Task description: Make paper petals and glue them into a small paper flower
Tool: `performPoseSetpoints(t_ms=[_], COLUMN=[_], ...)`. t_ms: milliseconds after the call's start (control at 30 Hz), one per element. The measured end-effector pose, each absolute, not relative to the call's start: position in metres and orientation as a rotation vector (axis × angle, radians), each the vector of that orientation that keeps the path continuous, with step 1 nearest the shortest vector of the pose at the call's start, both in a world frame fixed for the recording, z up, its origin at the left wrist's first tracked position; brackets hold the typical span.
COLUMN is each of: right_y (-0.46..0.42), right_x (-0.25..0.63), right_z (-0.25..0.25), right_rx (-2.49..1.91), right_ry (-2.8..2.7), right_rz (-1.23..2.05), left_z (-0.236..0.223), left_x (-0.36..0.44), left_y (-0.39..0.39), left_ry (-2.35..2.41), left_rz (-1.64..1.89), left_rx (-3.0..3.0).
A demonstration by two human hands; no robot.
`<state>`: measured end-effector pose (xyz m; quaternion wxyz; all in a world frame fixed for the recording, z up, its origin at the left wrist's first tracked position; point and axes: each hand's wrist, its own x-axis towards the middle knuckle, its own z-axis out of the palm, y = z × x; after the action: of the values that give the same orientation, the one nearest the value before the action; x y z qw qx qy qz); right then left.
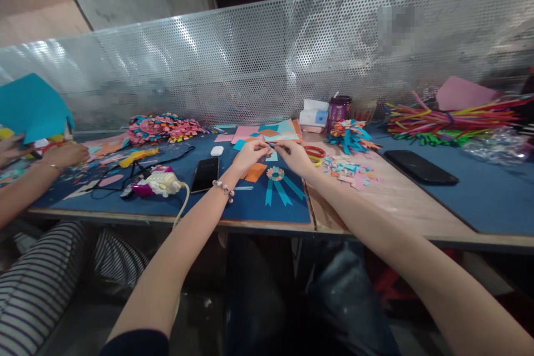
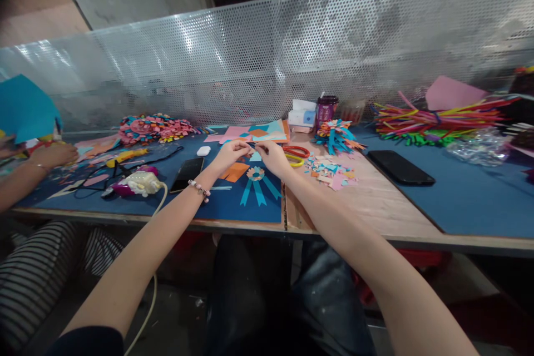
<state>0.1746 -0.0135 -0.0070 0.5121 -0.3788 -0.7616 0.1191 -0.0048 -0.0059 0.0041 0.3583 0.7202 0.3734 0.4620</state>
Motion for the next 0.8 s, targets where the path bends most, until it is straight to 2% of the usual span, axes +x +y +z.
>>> performPoseSetpoints(t_ms=[433,800], right_y=[-0.016,-0.020], right_x=[0.167,0.160], right_z=[-0.017,-0.014], right_rx=[-0.915,-0.945], right_ry=[-2.055,-1.824], right_rz=[-0.308,-0.191], left_z=[0.007,0.008], left_x=[-0.005,-0.002], left_y=[-0.007,-0.010], left_ry=[1.004,0.966], left_rz=[1.275,1.272], left_rx=[1.785,1.804])
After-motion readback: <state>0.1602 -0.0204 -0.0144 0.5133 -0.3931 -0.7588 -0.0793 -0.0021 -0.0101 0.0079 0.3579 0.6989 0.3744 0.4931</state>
